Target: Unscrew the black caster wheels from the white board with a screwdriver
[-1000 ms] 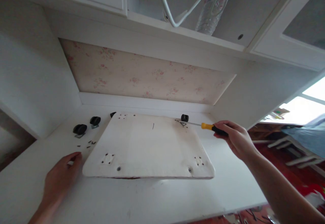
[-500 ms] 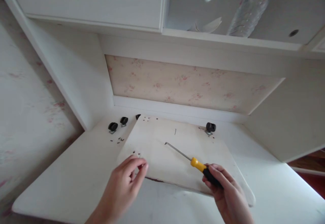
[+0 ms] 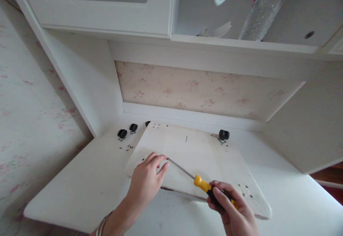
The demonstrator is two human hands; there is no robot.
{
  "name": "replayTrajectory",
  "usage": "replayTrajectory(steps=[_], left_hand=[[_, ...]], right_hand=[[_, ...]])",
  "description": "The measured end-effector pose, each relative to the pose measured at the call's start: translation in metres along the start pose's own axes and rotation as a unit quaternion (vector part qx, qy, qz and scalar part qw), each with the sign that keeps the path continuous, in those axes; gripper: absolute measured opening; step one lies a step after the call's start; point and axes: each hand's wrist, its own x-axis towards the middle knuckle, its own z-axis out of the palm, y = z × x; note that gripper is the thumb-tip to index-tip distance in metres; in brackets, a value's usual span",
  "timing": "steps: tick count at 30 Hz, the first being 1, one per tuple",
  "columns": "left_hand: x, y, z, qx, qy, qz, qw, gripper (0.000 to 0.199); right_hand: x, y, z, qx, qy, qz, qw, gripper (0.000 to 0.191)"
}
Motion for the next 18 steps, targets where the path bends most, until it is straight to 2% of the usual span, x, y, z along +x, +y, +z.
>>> replayTrajectory(steps=[10,18], left_hand=[[-0.0002,-0.0018,0.0057,0.018,-0.005,0.003,1.000,0.012],[-0.0001,-0.0024,0.0074,-0.008,-0.013,0.006,1.000,0.015]], right_hand=[[-0.0039,-0.0039,-0.0015,-0.012,-0.001,-0.009,1.000,0.034],[-0.0026,0.0011,-0.0053,-0.013,-0.005,-0.009,1.000,0.032]])
